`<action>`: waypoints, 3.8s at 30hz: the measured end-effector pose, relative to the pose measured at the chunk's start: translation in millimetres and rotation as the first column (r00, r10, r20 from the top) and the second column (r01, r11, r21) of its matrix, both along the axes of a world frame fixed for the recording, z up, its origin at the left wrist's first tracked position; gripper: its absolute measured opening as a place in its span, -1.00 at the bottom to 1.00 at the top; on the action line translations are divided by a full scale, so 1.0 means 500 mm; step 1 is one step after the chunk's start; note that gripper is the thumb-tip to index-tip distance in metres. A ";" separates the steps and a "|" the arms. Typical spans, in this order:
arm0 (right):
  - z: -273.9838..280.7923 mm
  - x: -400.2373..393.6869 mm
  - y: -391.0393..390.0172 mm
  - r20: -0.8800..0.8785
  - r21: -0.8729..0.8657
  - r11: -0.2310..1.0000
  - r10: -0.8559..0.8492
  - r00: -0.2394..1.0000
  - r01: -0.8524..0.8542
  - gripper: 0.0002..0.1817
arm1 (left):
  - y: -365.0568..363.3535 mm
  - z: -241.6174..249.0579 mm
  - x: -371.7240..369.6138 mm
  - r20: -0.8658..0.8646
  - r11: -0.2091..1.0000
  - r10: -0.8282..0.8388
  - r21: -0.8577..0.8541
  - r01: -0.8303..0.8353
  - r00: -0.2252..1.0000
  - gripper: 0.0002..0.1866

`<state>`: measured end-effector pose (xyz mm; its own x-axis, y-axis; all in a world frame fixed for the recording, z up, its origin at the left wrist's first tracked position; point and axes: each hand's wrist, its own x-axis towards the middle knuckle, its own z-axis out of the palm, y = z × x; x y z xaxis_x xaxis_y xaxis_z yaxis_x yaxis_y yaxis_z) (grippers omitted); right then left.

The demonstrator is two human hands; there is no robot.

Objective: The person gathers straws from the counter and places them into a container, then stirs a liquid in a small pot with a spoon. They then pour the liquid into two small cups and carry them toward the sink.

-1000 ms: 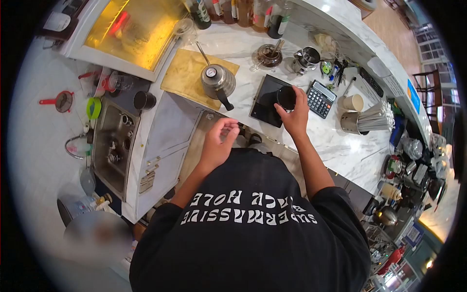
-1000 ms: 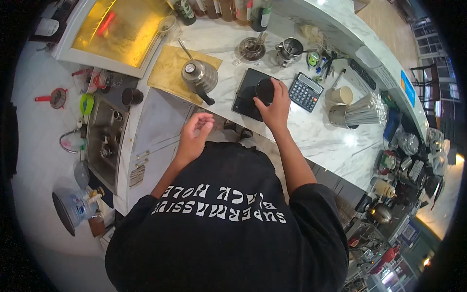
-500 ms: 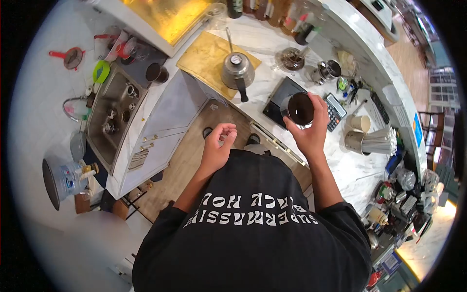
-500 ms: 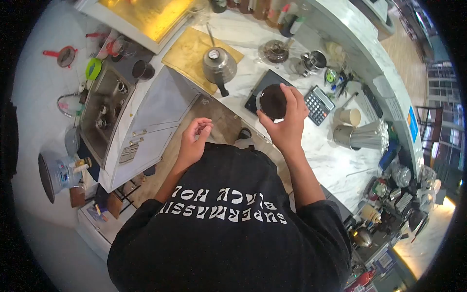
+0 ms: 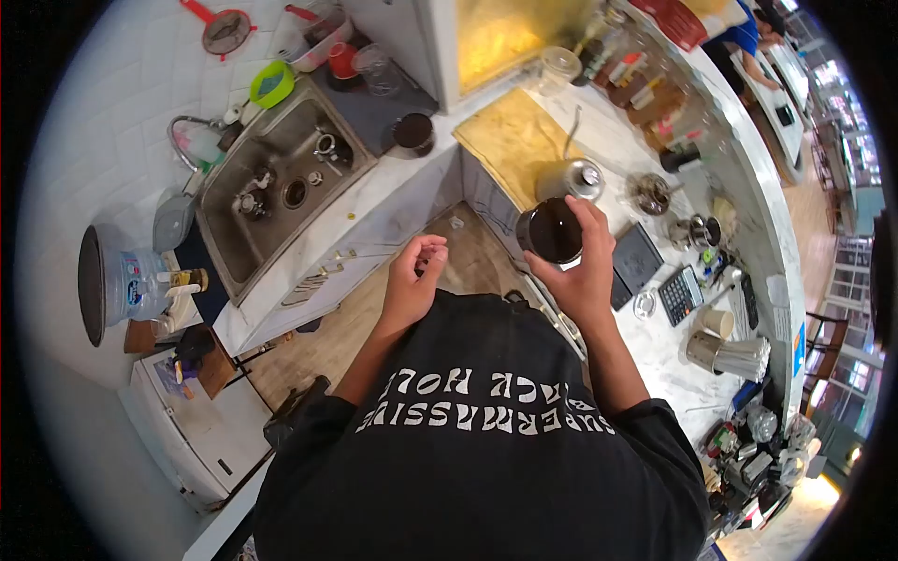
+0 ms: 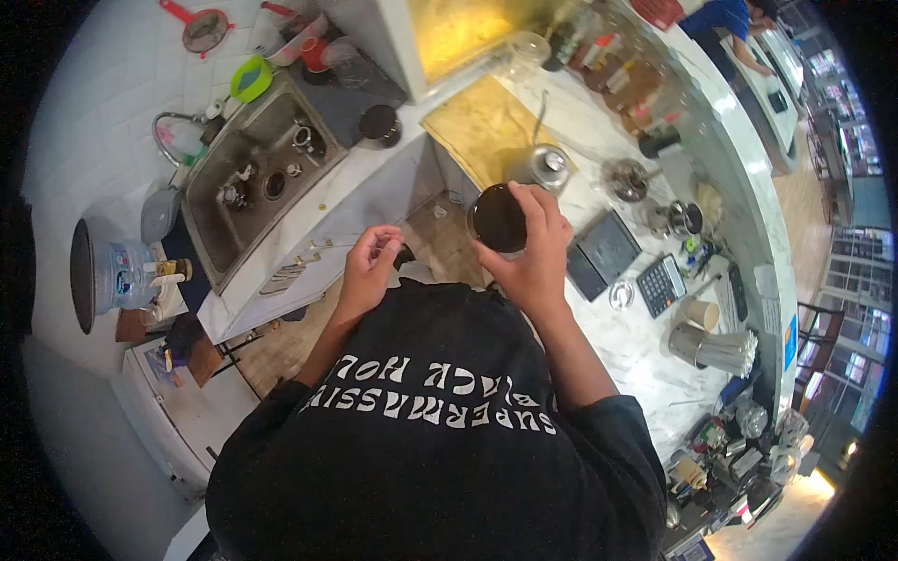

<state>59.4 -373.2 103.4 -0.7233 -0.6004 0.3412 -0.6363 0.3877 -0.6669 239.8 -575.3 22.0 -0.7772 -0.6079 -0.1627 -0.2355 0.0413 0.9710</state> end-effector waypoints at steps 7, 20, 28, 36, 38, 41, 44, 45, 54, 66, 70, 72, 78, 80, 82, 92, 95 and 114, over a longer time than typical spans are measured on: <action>-0.061 0.046 -0.247 0.017 -0.051 0.995 0.083 0.996 -0.082 -0.02 | -0.219 0.003 0.089 -0.008 0.991 0.101 -0.086 -0.102 0.995 -0.76; -0.246 0.135 -0.535 0.139 -0.052 0.991 0.127 0.982 -0.121 -0.14 | -0.411 -0.050 0.255 0.086 0.986 0.167 -0.041 -0.164 0.982 -0.75; -0.310 0.142 -0.590 0.098 -0.008 0.996 0.093 0.991 -0.092 -0.15 | -0.428 -0.053 0.300 0.048 0.957 0.290 0.003 -0.291 0.956 -0.76; -0.337 0.135 -0.612 0.071 0.078 0.995 0.052 0.996 -0.057 -0.16 | -0.455 -0.044 0.342 0.110 0.948 0.318 -0.022 -0.318 0.942 -0.74; -0.340 0.133 -0.612 0.070 0.083 0.996 0.030 0.997 -0.036 -0.16 | -0.458 -0.049 0.341 0.127 0.950 0.312 -0.020 -0.313 0.941 -0.74; -0.335 0.134 -0.625 0.061 0.087 0.996 0.015 0.998 -0.020 -0.17 | -0.461 -0.062 0.326 0.136 0.956 0.292 -0.014 -0.293 0.947 -0.74; -0.332 0.135 -0.634 0.078 0.086 0.996 -0.002 0.997 -0.004 -0.17 | -0.462 -0.065 0.312 0.143 0.965 0.260 0.003 -0.263 0.955 -0.74; -0.335 0.134 -0.637 0.062 0.087 0.996 -0.006 0.998 0.000 -0.16 | -0.464 -0.065 0.307 0.152 0.967 0.248 0.013 -0.253 0.957 -0.74; -0.355 0.138 -0.632 0.000 -0.027 0.998 -0.048 0.999 0.048 -0.11 | -0.475 -0.065 0.239 0.107 0.983 0.184 -0.003 -0.185 0.977 -0.76; -0.402 0.105 -0.524 0.184 -0.175 0.963 -0.172 0.968 0.205 -0.19 | -0.476 -0.157 0.071 0.110 0.986 -0.102 0.142 0.086 0.989 -0.47; -0.410 -0.022 -0.497 0.778 -0.183 0.891 -0.127 0.616 0.415 -0.44 | -0.459 -0.171 0.019 0.051 0.925 -0.036 0.380 0.014 0.998 -0.25; -0.397 -0.063 -0.502 0.801 -0.168 0.913 -0.093 0.592 0.371 -0.49 | -0.456 -0.165 0.007 0.086 0.916 -0.057 0.400 0.018 0.995 -0.24; -0.365 -0.118 -0.543 0.884 -0.176 0.956 0.048 0.465 0.236 -0.54 | -0.440 -0.149 -0.020 0.155 0.904 -0.092 0.427 0.017 0.984 -0.24; -0.342 -0.118 -0.560 0.883 -0.157 0.961 0.033 0.467 0.230 -0.54 | -0.438 -0.146 -0.023 0.162 0.901 -0.072 0.434 -0.006 0.984 -0.24; -0.344 -0.120 -0.566 0.881 -0.138 0.966 0.019 0.472 0.219 -0.53 | -0.438 -0.146 -0.025 0.165 0.895 -0.051 0.446 -0.028 0.985 -0.24; -0.367 -0.125 -0.571 0.884 -0.136 0.967 0.019 0.468 0.217 -0.55 | -0.435 -0.165 -0.020 0.096 0.877 -0.015 0.479 -0.033 0.995 -0.22; -0.358 -0.121 -0.572 0.883 -0.147 0.962 0.023 0.469 0.231 -0.56 | -0.435 -0.163 -0.019 0.087 0.883 -0.033 0.470 -0.011 0.996 -0.23; -0.373 -0.082 -0.582 0.877 -0.184 0.931 0.012 0.480 0.314 -0.58 | -0.427 -0.164 -0.009 0.075 0.928 0.000 0.370 -0.028 0.997 -0.30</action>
<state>18.5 -664.4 -83.2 -0.8150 -0.4434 -0.3731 0.3631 0.1111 -0.9251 235.2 -788.8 -60.0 -0.7466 -0.5043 -0.4339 -0.3034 -0.3224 0.8967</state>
